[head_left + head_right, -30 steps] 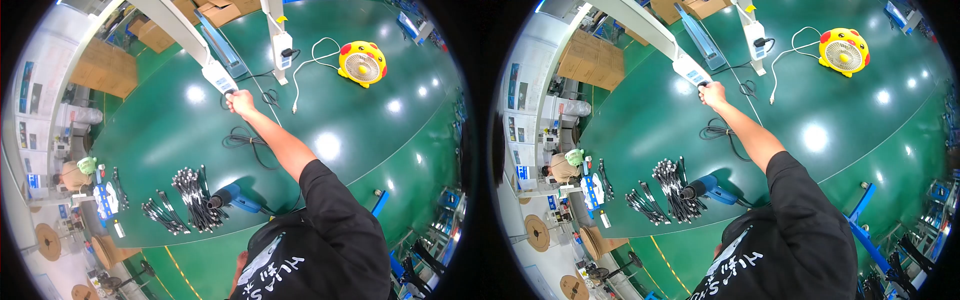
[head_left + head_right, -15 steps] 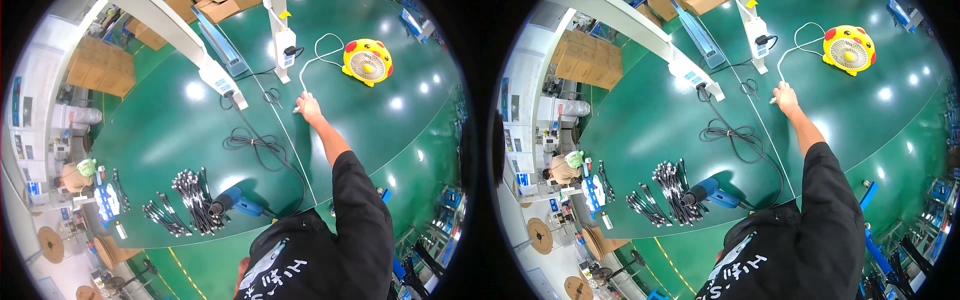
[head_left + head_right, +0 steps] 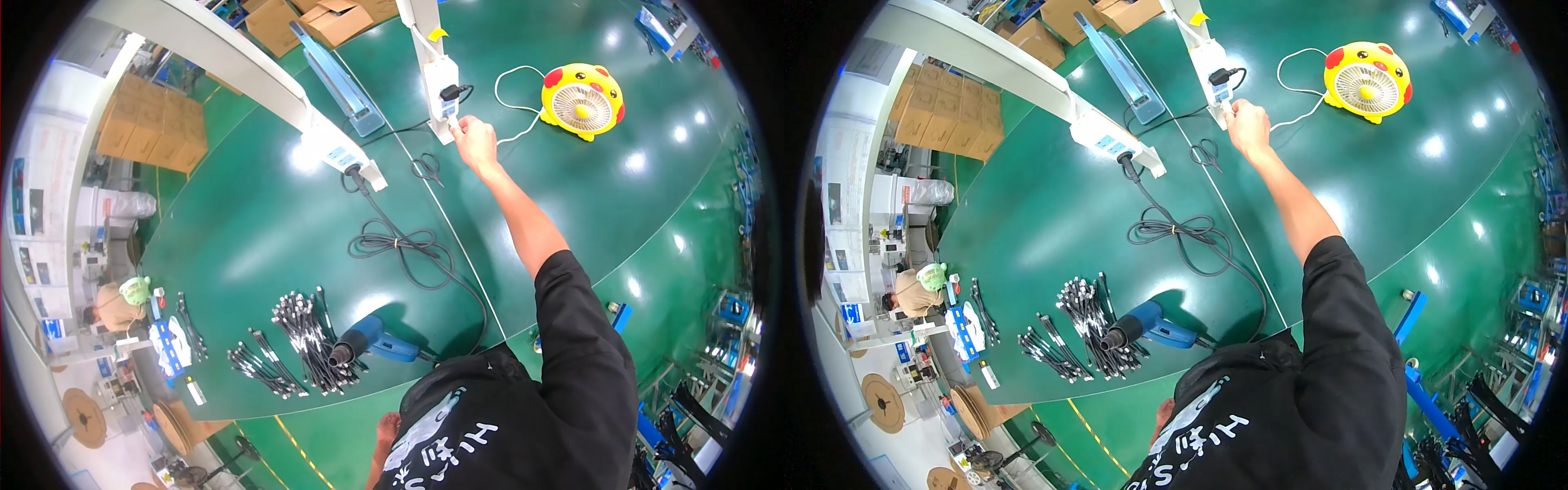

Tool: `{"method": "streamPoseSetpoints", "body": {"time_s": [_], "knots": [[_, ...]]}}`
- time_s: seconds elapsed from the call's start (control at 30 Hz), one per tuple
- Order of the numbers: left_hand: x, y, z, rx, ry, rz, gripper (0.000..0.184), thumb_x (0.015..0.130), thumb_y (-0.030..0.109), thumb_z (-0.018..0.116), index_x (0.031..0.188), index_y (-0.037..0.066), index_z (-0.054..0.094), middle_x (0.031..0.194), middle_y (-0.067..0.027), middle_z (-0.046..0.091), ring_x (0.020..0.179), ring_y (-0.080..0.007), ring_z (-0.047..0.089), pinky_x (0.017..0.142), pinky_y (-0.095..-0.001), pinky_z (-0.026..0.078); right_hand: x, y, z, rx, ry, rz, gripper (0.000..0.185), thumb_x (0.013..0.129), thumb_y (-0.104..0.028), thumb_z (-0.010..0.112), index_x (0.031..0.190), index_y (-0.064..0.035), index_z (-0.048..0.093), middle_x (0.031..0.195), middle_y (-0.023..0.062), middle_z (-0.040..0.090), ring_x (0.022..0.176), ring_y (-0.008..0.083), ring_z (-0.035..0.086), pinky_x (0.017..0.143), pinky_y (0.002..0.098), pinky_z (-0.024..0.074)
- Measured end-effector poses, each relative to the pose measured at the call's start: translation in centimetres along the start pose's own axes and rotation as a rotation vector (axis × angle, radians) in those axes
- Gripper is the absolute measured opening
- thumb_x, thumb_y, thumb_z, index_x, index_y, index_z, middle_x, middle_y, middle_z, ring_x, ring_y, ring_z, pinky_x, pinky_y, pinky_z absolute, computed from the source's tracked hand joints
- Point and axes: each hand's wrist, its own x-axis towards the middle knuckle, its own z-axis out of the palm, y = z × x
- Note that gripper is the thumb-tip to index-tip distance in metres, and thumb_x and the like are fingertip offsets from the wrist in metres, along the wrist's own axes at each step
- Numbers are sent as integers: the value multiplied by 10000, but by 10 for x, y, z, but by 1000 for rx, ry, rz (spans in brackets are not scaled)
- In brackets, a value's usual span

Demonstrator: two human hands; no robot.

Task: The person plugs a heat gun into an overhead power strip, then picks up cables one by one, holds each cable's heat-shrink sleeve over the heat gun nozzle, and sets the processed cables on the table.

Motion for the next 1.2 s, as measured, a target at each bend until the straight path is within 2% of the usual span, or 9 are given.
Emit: {"method": "streamPoseSetpoints", "body": {"time_s": [0.17, 0.3, 0.37, 0.47, 0.7, 0.87, 1.0, 1.07, 1.2], "knots": [[-3, 7, 2, 935, -45, 438, 119, 986, 184, 572, 882, 141, 612, 866, -31, 653, 806, -252, 629, 705, -363, 503, -2, 0, 6, -71, 12, -23, 263, 915, -257, 701, 1009, -11, 706, 841, 205, 736, 849, 405, 718, 821, 485, 549], [-10, 5, 13, 837, 36, 464, 162, 1006, 224, 583, 897, 111, 619, 839, -19, 647, 775, -198, 623, 696, -323, 493, -7, -6, 10, -110, 40, -42, 231, 912, -217, 710, 999, -3, 704, 851, 202, 727, 824, 383, 717, 770, 466, 549], [-14, -9, 11, 170, 36, 95, 234, 1029, 274, 584, 926, 70, 630, 825, 5, 643, 751, -136, 595, 703, -285, 481, -10, -5, 14, -82, 88, -57, 224, 918, -214, 707, 992, -3, 693, 844, 203, 721, 819, 391, 711, 764, 470, 544], [-11, -11, 15, 128, 13, 90, 290, 1043, 309, 583, 979, 35, 651, 833, 20, 644, 757, -90, 568, 715, -252, 471, -11, -3, 17, -63, 98, -43, 218, 924, -214, 702, 1002, -10, 694, 844, 192, 723, 813, 384, 711, 761, 465, 542], [-15, -14, 22, 215, 126, 60, 202, 1024, 237, 622, 983, 42, 655, 858, 13, 658, 794, -90, 592, 744, -239, 485, -13, 6, 21, 41, 162, -85, 183, 934, -205, 690, 982, -30, 665, 829, 203, 718, 804, 419, 700, 752, 511, 532], [-14, 1, 30, -43, 31, 141, 194, 1021, 224, 634, 982, 34, 648, 895, 7, 676, 814, -96, 601, 748, -248, 491, -12, 7, 20, -13, 139, -61, 203, 933, -226, 694, 975, -31, 649, 821, 197, 717, 806, 423, 697, 751, 511, 530], [-14, -8, 25, -28, 75, 52, 208, 1026, 229, 626, 967, 31, 649, 886, 6, 673, 810, -90, 599, 745, -247, 489, -12, 6, 21, -48, 152, -69, 192, 932, -208, 685, 991, -26, 672, 810, 175, 714, 771, 387, 701, 723, 480, 537], [-12, -10, 20, 244, 78, 176, 211, 1025, 228, 622, 942, 36, 653, 878, 10, 672, 810, -87, 599, 741, -247, 486, -12, 4, 21, -89, 188, -156, 189, 930, -210, 685, 975, -27, 666, 803, 185, 710, 766, 404, 696, 721, 494, 535], [-12, -13, 19, 125, 107, 53, 195, 1019, 205, 608, 929, 39, 660, 858, 7, 670, 795, -91, 599, 722, -250, 484, -8, -2, 19, -106, 165, -157, 191, 923, -213, 686, 966, -28, 662, 802, 209, 707, 783, 427, 695, 733, 516, 533]]}}
